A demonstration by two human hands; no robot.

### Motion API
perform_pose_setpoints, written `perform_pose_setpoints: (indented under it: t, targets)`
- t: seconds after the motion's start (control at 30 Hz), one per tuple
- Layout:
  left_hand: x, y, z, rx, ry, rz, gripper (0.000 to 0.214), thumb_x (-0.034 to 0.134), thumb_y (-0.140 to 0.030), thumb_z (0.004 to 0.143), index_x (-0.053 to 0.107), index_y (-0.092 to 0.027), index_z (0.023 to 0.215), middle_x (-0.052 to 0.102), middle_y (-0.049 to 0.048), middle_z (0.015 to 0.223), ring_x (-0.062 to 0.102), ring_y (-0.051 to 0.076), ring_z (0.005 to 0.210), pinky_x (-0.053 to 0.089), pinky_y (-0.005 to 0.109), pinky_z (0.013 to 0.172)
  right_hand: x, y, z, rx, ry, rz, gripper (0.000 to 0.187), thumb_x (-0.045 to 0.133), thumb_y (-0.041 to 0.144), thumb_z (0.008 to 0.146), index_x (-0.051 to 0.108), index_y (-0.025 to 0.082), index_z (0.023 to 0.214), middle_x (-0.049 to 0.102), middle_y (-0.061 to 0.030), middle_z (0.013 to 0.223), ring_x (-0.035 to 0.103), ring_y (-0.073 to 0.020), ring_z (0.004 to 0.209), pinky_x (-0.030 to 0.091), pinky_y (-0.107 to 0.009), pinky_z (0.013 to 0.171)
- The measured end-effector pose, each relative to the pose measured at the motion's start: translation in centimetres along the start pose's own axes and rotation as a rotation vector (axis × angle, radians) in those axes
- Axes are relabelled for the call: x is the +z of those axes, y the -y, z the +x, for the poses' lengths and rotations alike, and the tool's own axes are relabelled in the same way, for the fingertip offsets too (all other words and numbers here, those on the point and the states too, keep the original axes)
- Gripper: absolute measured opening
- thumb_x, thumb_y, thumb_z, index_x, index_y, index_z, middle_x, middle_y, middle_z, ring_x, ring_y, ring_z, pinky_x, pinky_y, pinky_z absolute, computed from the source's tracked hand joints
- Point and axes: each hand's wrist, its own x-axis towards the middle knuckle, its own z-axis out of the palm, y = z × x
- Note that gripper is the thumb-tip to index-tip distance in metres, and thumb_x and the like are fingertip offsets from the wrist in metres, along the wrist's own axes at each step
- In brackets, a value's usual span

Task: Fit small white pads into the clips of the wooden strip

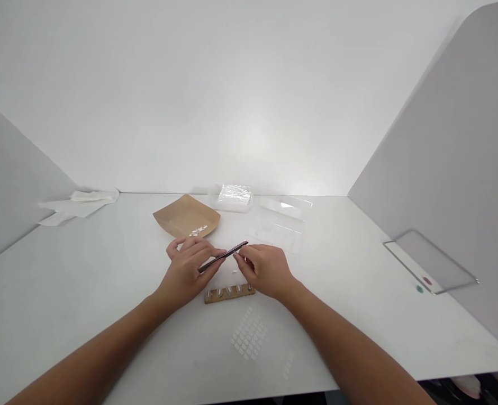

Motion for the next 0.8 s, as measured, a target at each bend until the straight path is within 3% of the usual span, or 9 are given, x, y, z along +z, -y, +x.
perform_pose_setpoints:
  t: [0.17,0.4,0.63,0.8]
  targets:
    - [0.13,0.04,0.02,0.003,-0.005,0.004,0.01,0.067,-0.021,0.099,0.074,-0.028,0.102,0.076,-0.0025,0.086,0.069,0.02,0.097,0.02,0.051,0.114,-0.03,-0.19,0.13,0.057,-0.043,-0.01,0.04,0.052,0.034,0.104,0.043,0.02,0.068,0.051,0.0047,0.058,0.039,-0.0091,0.053,0.025,-0.025,0.054]
    - [0.26,0.13,0.02,0.009,0.002,0.0,0.008,0.067,-0.023,0.1,0.073,-0.028,0.102,0.076,-0.0026,0.087,0.069,0.021,0.097,0.02,0.052,0.114,-0.01,-0.1,0.08,-0.035,0.013,-0.025,0.038,0.054,0.032,0.103,0.047,0.02,0.068,0.053,0.0041,0.058,0.042,-0.0095,0.055,0.025,-0.025,0.055]
    - [0.18,-0.02,0.09,0.0,-0.008,-0.002,0.009,0.068,-0.021,0.099,0.073,-0.028,0.101,0.075,-0.0031,0.085,0.068,0.02,0.096,0.02,0.051,0.114,-0.27,-0.52,0.25,0.099,-0.048,-0.019,0.042,0.051,0.035,0.103,0.037,0.02,0.067,0.046,0.0055,0.055,0.036,-0.0092,0.051,0.024,-0.025,0.053]
    - [0.18,0.0,0.03,0.006,-0.004,-0.013,0.008,0.068,-0.022,0.099,0.073,-0.028,0.101,0.075,-0.003,0.086,0.068,0.02,0.096,0.02,0.052,0.114,-0.13,-0.16,0.06,0.009,0.002,-0.01,0.039,0.052,0.033,0.103,0.042,0.02,0.067,0.05,0.0053,0.057,0.039,-0.0091,0.053,0.025,-0.024,0.055]
